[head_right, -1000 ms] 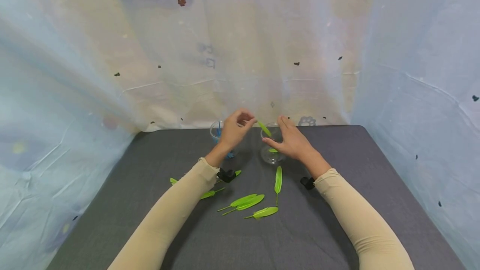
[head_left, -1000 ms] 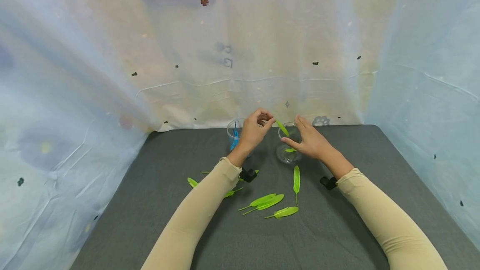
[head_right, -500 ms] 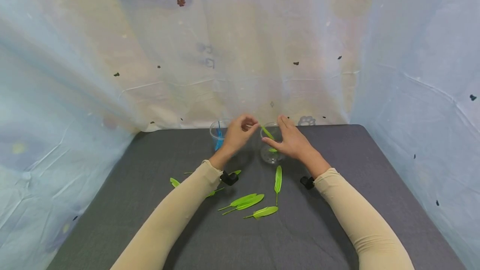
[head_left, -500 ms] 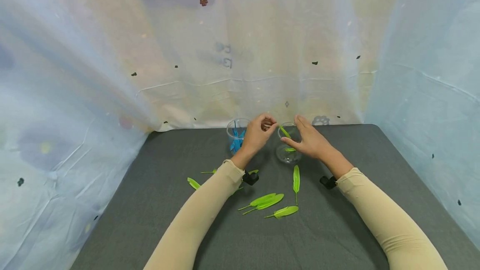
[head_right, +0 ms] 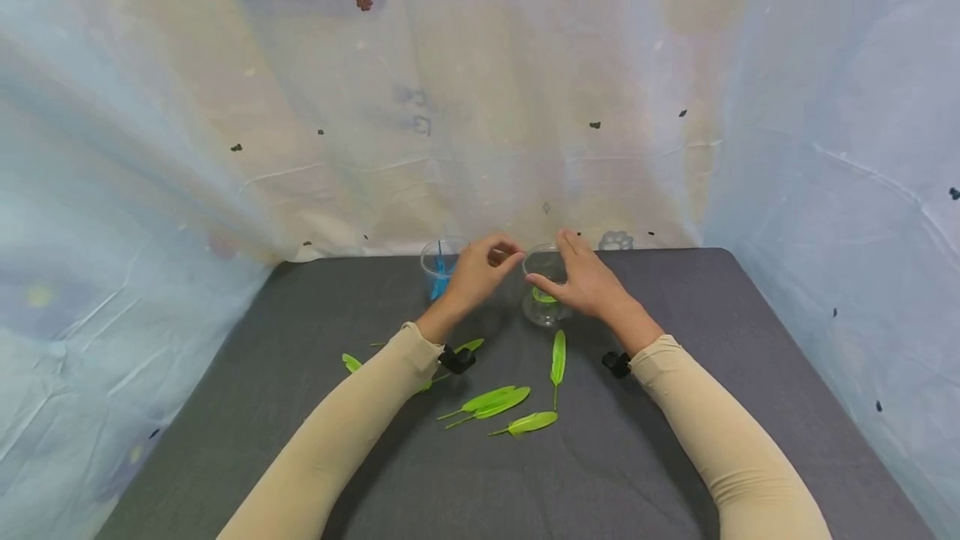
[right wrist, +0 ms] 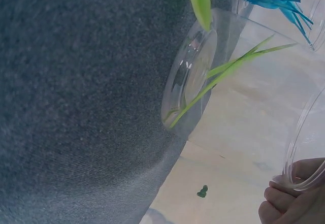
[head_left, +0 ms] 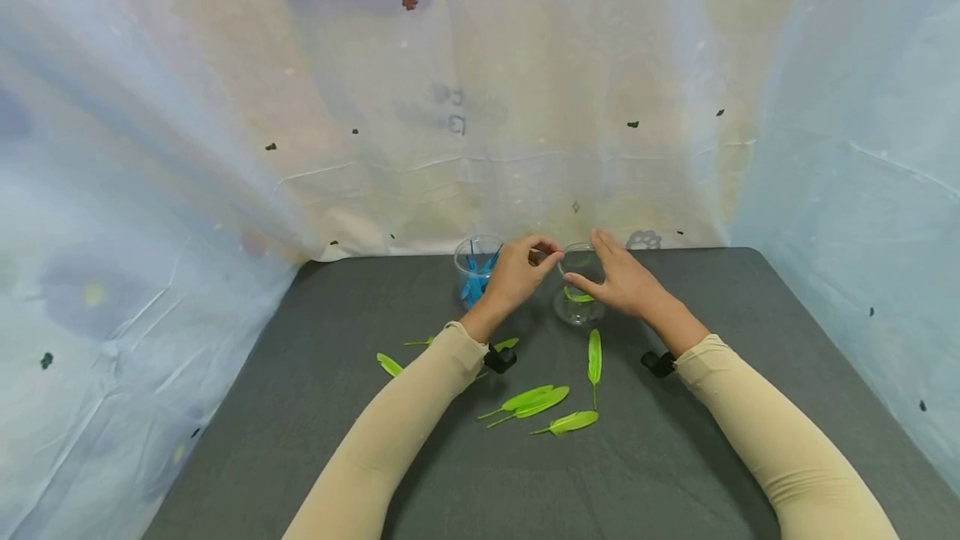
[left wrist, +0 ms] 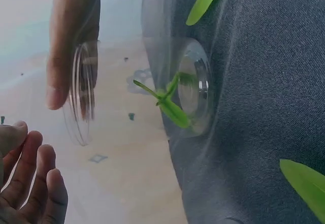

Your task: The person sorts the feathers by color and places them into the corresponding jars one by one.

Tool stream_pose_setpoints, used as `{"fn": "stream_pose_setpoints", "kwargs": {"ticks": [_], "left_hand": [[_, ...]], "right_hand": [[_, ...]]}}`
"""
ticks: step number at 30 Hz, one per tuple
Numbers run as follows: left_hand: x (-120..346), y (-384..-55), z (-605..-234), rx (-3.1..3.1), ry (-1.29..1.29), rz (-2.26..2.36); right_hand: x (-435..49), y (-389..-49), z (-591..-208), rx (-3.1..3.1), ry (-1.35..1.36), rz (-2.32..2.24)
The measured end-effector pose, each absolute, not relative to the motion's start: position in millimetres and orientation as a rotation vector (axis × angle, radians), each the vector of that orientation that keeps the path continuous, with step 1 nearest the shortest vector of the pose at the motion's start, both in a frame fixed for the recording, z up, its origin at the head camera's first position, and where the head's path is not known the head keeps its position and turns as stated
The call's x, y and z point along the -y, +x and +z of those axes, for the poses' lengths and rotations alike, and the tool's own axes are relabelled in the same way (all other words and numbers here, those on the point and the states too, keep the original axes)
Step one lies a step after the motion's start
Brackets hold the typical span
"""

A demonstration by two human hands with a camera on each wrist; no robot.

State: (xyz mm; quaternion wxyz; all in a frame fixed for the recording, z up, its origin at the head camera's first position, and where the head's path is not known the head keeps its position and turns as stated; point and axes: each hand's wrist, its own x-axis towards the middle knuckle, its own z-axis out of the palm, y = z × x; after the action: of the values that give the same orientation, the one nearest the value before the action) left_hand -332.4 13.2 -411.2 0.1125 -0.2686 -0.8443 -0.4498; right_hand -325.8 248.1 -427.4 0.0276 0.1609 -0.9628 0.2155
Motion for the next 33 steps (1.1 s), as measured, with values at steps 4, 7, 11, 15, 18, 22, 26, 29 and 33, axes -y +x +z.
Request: {"fn": "stream_pose_setpoints", "kwargs": {"ticks": [4, 7, 11, 15, 18, 22, 26, 29, 33], "left_hand": [[-11.7, -328.4, -408.7, 2.483, -0.825, -1.28], [-8.2, -325.1, -409.7, 2.503, -0.831, -1.274], [-0.1, -318.6, -411.5, 2.521, -0.852, -1.279], [11.3, -309.8, -411.4, 2.548, -0.885, -1.259], [22.4, -303.5, -410.5, 2.576, -0.913, -1.267], [38.8, -299.0, -411.2, 2.614, -0.93, -1.274], [55.5, -296.8, -412.2, 2.639, -0.933, -1.247], [67.4, -295.4, -412.7, 2.648, -0.933, -1.231], [81.7, -294.5, -416.6, 2.673, -0.912, -1.208]], "right_hand": [[-248.4, -326.0, -426.5, 2.97, 0.498, 0.672], [-248.6, -326.5, -427.4, 2.971, 0.498, 0.672], [-248.4, -326.3, -428.5, 2.968, 0.493, 0.674], [-248.5, -326.0, -428.5, 2.967, 0.492, 0.674], [-248.3, -326.1, -428.4, 2.967, 0.494, 0.671], [-248.1, -325.5, -428.5, 2.966, 0.491, 0.676], [-248.4, -325.3, -428.6, 2.974, 0.487, 0.674], [-248.3, -325.3, -428.8, 2.976, 0.487, 0.679], [-248.6, -324.7, -428.7, 2.972, 0.502, 0.692]]}}
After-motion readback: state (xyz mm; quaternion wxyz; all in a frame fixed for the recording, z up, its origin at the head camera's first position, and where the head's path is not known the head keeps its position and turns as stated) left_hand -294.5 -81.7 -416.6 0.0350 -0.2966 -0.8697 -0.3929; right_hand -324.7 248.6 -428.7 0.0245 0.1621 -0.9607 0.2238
